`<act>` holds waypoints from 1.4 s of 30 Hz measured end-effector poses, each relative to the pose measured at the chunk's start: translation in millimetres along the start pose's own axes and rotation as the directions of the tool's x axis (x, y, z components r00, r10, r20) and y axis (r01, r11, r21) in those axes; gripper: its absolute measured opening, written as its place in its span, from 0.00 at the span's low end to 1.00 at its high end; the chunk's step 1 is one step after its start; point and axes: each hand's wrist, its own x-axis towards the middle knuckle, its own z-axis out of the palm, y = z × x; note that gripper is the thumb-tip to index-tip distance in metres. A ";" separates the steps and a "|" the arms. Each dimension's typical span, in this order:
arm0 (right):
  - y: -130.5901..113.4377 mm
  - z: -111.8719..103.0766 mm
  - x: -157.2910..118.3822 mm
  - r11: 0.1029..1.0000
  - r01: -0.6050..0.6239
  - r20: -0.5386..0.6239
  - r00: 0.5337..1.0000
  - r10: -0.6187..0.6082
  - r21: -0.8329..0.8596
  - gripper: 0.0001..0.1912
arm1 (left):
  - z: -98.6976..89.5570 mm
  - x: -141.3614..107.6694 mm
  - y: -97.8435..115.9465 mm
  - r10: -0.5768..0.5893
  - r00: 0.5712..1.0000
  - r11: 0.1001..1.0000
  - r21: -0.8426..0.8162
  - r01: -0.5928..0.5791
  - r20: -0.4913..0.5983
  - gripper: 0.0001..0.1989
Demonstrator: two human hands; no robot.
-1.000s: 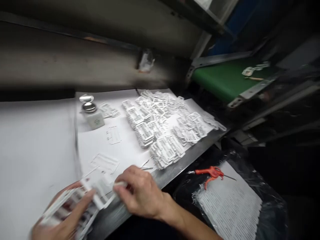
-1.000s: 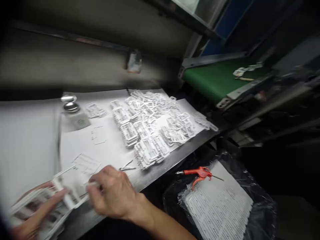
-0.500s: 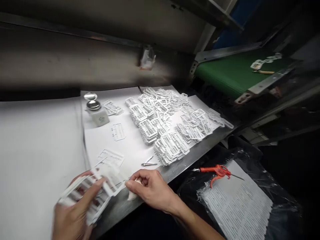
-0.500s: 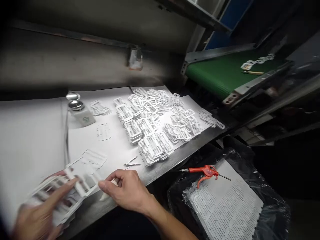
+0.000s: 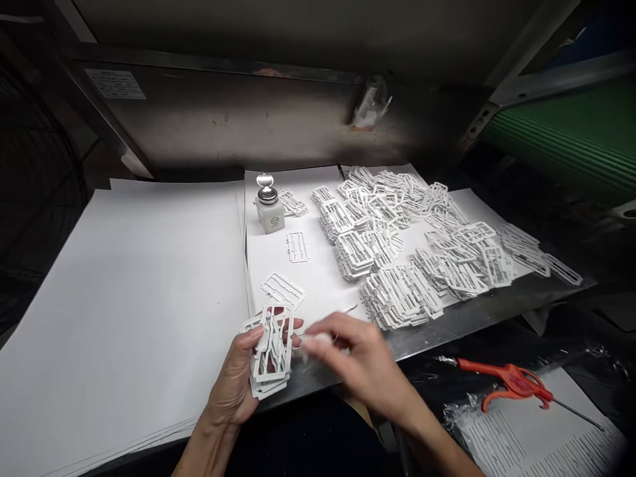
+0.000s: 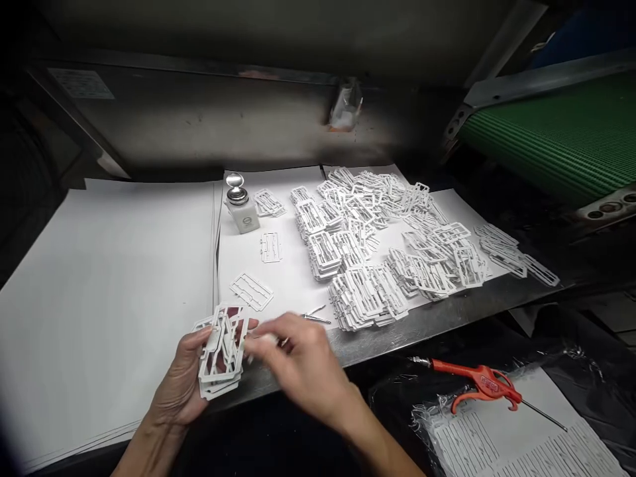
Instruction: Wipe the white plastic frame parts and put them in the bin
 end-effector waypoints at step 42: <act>7.7 19.8 -12.0 0.979 0.017 0.079 0.997 -0.001 -0.204 0.05 | 10.0 2.9 6.3 0.038 0.992 0.995 -0.083 -0.048 -0.117 0.15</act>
